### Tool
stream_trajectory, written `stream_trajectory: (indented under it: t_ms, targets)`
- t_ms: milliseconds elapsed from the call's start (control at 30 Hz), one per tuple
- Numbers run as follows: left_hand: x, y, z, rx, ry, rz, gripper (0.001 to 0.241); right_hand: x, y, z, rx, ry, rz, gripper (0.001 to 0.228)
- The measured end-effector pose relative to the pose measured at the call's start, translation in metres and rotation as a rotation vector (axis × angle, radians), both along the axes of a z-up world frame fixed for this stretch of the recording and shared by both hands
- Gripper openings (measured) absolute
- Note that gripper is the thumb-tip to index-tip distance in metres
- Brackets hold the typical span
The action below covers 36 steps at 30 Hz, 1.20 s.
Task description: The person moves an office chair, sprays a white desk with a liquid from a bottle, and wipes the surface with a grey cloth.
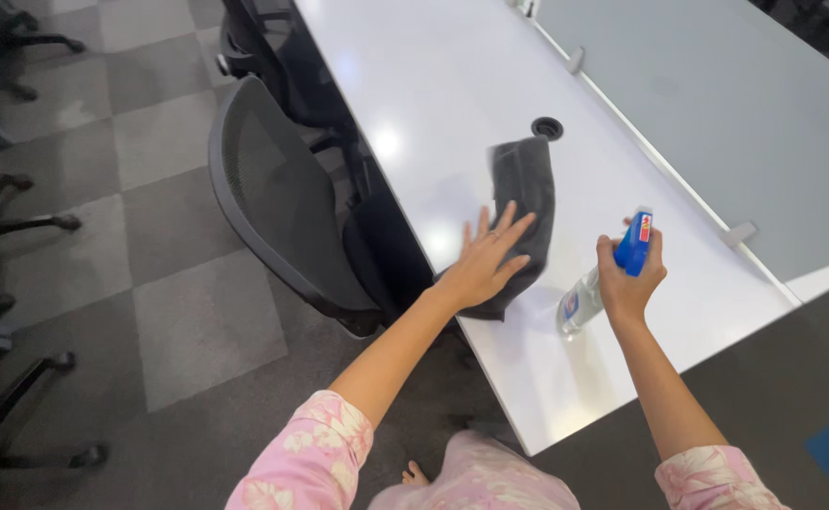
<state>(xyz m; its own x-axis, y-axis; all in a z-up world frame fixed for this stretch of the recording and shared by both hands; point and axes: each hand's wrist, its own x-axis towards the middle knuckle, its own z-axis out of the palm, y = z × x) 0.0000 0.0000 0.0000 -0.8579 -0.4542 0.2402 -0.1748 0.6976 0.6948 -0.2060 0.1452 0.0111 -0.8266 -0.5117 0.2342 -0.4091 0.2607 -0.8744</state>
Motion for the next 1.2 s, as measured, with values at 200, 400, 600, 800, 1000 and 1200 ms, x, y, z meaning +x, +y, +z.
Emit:
stream_trajectory:
  t_ms: [200,400,600,800,1000,1200]
  targets:
    - [0.079,-0.034,0.047,-0.119,0.039,0.281,0.065,0.014,0.022,-0.005,-0.049,0.194,0.021,0.088]
    - [0.181,-0.114,0.107,-0.257,0.159,0.654,0.051,0.03,0.046,-0.019,-0.068,0.117,-0.084,0.111]
    - [0.246,-0.163,0.109,-0.223,0.132,0.809,0.051,0.069,0.063,0.002,-0.096,0.527,-0.288,0.121]
    - [0.27,-0.205,0.085,-0.197,0.04,0.779,0.038,0.14,0.006,0.041,-0.178,0.61,-0.157,0.108]
    - [0.275,-0.279,0.091,-0.308,-0.02,0.562,0.018,0.209,-0.132,0.089,-0.27,0.151,0.265,0.051]
    - [0.298,-0.319,0.071,-0.215,-0.351,0.285,0.018,0.286,-0.246,0.102,0.163,-0.211,0.608,0.042]
